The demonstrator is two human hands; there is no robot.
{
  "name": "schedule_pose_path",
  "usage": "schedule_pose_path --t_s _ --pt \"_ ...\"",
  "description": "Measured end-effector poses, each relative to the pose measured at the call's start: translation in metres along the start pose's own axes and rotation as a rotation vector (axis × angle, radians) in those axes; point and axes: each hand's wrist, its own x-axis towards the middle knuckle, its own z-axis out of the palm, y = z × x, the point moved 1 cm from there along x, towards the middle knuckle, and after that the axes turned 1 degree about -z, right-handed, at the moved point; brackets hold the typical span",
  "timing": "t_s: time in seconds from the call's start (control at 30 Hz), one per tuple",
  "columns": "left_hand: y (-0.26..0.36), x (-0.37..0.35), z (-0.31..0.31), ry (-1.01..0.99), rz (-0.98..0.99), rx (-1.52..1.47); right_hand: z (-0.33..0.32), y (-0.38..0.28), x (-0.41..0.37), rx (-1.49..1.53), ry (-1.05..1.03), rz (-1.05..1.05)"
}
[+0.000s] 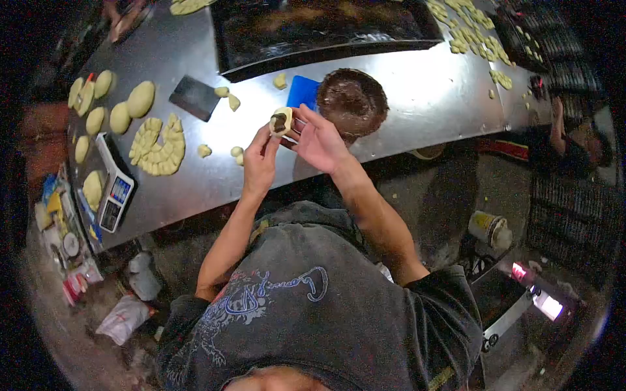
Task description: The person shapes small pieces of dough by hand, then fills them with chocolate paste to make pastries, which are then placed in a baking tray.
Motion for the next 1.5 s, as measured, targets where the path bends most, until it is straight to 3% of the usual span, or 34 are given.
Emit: schedule_pose_path --t_s 0.13,0.27,0.4,0.47,0.53,0.57,0.7,0.8,0.97,1.07,1.1,1.13,1.23,1.3,1.4,1.47,1.5 --pt "0.012 -0.020 -0.043 0.197 -0.071 -0.108 0.042 0.045 0.006 -0.289 -0.050 -0.119" --pt "0.028 -0.035 -0.080 0.274 -0.122 -0.140 0.061 0.083 0.017 -0.789 -0.010 -0.365" --pt "0.029 -0.049 -0.116 0.242 -0.133 -0.142 0.080 0.111 0.018 -0.982 -0.022 -0.367" --pt "0.031 -0.054 -0.132 0.215 -0.151 -0.149 0.085 0.115 0.019 -1.064 -0.027 -0.182" --pt "0.031 -0.062 -0.149 0.174 0.056 0.088 0.087 0.118 0.021 -1.057 -0.054 -0.011" --pt "0.031 -0.064 -0.156 0.152 0.160 0.209 0.086 0.120 0.025 -1.054 -0.033 -0.043" --pt "0.034 -0.076 -0.170 0.234 0.108 0.399 0.088 0.139 0.032 -1.063 -0.018 -0.218" --pt "0.030 -0.074 -0.174 0.337 0.030 0.141 0.107 0.154 0.029 -1.266 -0.158 -0.408" --pt "0.024 -0.068 -0.166 0.343 -0.133 -0.421 0.110 0.165 0.029 -1.265 -0.119 -0.559" --pt "0.027 -0.057 -0.153 0.338 -0.206 -0.422 0.130 0.157 0.019 -1.486 -0.215 -0.674" --pt "0.028 -0.055 -0.151 0.338 -0.232 -0.420 0.133 0.156 0.015 -1.468 -0.194 -0.652" --pt "0.029 -0.054 -0.155 0.196 -0.343 -0.348 0.134 0.154 0.013 -1.451 -0.177 -0.632" --pt "0.033 -0.053 -0.149 0.170 -0.219 -0.129 0.119 0.139 0.015 -1.392 -0.069 -0.449" --pt "0.038 -0.052 -0.133 0.175 -0.063 -0.218 0.107 0.124 0.019 -1.344 0.022 -0.346" --pt "0.042 -0.051 -0.124 0.125 0.043 -0.186 0.096 0.112 0.025 -1.069 0.066 -0.407" --pt "0.048 -0.053 -0.115 0.161 0.157 0.016 0.100 0.106 0.023 -0.876 0.012 -0.365" --pt "0.054 -0.053 -0.112 0.177 0.214 0.118 0.096 0.103 0.022 -0.919 0.027 -0.375"
